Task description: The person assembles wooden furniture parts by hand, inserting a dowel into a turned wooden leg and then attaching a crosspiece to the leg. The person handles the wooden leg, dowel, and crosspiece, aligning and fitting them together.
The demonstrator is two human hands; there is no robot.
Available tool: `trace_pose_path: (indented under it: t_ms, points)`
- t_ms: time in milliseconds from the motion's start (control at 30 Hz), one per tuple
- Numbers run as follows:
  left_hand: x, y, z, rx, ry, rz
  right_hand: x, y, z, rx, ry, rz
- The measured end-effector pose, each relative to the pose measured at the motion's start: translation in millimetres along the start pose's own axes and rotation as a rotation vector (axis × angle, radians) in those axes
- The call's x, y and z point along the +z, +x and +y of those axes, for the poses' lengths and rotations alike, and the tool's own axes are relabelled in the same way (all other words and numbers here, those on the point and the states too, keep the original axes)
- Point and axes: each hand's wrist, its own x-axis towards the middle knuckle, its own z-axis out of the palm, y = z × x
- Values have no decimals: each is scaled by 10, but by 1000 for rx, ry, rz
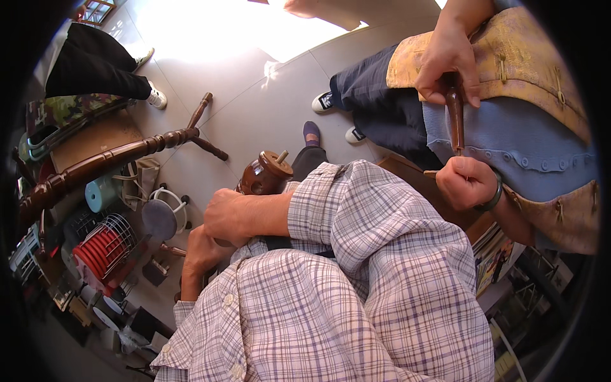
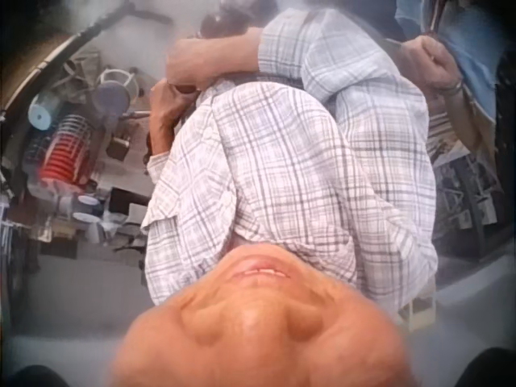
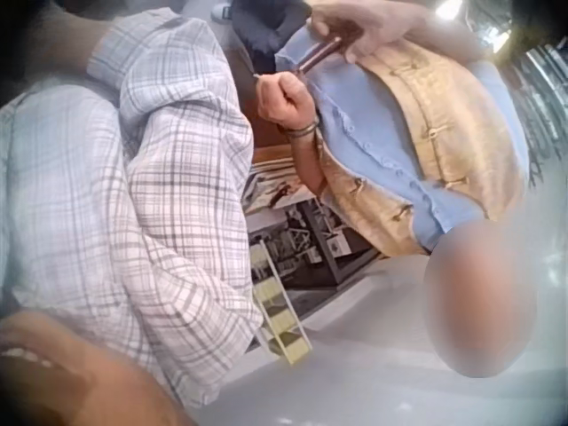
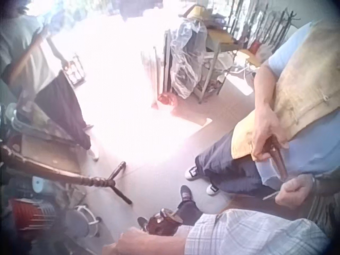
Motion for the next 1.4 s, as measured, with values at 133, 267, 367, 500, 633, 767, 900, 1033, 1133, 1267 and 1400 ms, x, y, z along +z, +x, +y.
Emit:
trace_pose_path:
  t_ms: [133, 267, 367, 500, 633, 767, 900, 1033, 1133, 1267, 1400]
  points:
    - [13, -39, -430, 94, -187, 63, 188, 121, -240, -112, -31, 538]
    - [-299, -174, -673, 100, -314, 92, 77, -254, -621, -18, 401, 1037]
    - [-285, -217, -1053, 120, -380, 143, 266, -614, -663, 489, 462, 1030]
    - [-268, -166, -1292, 123, -363, 244, 577, -736, -683, 815, 698, 980]
    - [-386, -115, -1254, 127, -430, 183, 545, -529, -534, 698, 1183, 910]
    - [-528, -162, -978, 125, -432, 107, 465, -118, -266, 447, 1700, 930]
    - [-626, -51, -686, 109, -369, 6, 446, 308, -336, 154, 2111, 969]
    - [-605, 138, -587, 89, -318, -22, 379, 240, -306, 192, 2260, 1021]
    - [-563, 238, -454, 73, -253, 63, 414, 244, -208, 251, 2313, 1101]
    - [-477, 289, -524, 98, -223, 172, 436, 303, -244, 277, 2236, 1176]
    - [-517, 301, -418, 132, -165, 131, 486, 276, -313, 286, 2276, 1208]
